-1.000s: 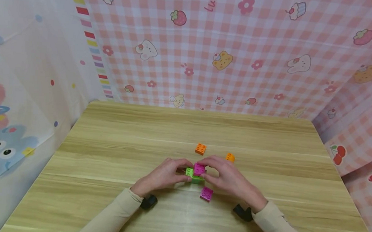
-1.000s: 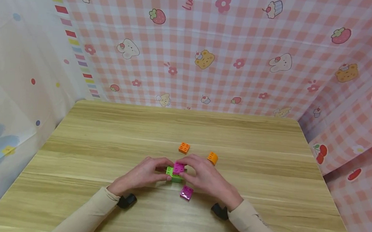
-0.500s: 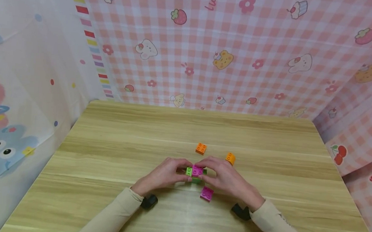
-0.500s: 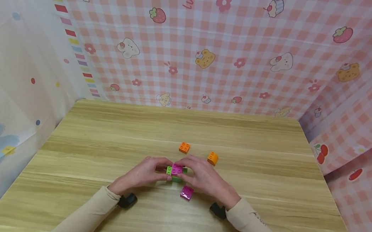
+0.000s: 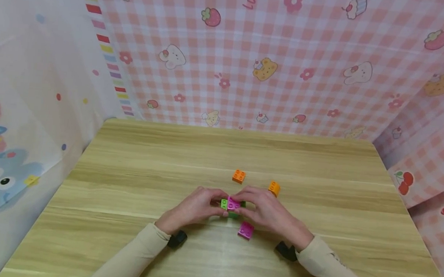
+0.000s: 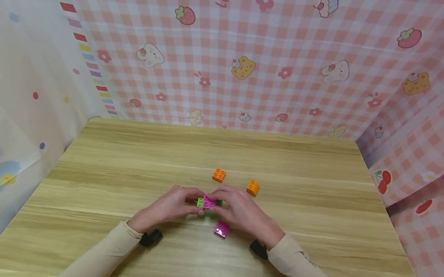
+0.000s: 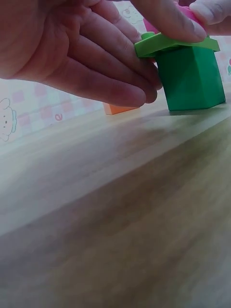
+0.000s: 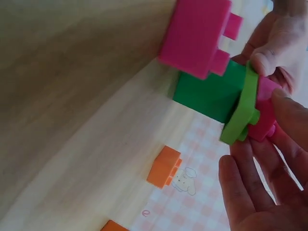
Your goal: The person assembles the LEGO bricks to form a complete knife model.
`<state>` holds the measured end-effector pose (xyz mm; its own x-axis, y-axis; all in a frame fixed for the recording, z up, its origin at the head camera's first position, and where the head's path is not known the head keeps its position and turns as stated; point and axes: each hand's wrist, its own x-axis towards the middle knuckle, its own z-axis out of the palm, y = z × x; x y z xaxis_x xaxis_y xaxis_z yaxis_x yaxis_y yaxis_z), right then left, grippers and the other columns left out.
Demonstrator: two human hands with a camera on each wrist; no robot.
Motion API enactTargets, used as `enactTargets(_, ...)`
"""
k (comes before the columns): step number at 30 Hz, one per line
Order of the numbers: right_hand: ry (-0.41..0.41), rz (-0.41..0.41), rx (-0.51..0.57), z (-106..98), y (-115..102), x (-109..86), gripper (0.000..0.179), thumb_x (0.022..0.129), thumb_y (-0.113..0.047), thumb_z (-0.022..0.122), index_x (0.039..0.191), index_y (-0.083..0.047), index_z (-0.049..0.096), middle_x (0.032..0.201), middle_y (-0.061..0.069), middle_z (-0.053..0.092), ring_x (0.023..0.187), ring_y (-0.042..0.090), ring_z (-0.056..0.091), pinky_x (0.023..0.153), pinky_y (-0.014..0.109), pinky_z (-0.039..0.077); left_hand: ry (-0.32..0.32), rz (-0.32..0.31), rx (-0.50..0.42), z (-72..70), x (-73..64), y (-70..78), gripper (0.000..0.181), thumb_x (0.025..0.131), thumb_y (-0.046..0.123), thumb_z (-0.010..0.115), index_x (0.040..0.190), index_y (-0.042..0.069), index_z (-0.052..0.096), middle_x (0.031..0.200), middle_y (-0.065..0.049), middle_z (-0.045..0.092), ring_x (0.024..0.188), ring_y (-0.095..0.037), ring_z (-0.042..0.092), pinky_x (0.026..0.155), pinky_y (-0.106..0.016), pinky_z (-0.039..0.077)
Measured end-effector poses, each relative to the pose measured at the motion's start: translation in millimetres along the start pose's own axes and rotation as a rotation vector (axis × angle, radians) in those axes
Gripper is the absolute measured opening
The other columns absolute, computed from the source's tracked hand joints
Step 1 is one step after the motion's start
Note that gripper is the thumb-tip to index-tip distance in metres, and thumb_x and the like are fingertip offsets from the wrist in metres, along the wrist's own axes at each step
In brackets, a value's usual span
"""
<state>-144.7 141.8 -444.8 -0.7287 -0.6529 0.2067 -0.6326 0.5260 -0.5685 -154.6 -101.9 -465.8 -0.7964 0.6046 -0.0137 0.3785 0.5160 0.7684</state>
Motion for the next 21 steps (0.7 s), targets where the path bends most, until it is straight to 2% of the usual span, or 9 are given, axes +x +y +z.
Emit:
enactTargets(14,-0.023,-0.032,-0.049,-3.6,-6.7,5.9,0.026,0.091,-0.017,0.082,0.116,-0.01,0.078,0.108,-0.003,0.072,0.094,0.012,0.069,0.082,0.029,0.06,0.004,0.024,0.019,-2.8,-2.4,3.2,0.033,0.089,0.016,0.083,0.119,0.006,0.072,0.111,-0.004,0.076,0.098,-0.014,0.073,0.086,-0.024,0.058)
enactTargets(21,-0.022,-0.01,-0.034,-1.9,-2.2,3.1,0.03,0.092,-0.02,0.081,0.12,-0.01,0.077,0.111,-0.002,0.072,0.097,0.013,0.069,0.083,0.03,0.06,-0.002,0.057,0.086,-1.8,0.1,4.5,0.032,0.092,0.018,0.081,0.12,0.007,0.072,0.11,-0.002,0.076,0.09,-0.008,0.068,0.081,-0.024,0.057)
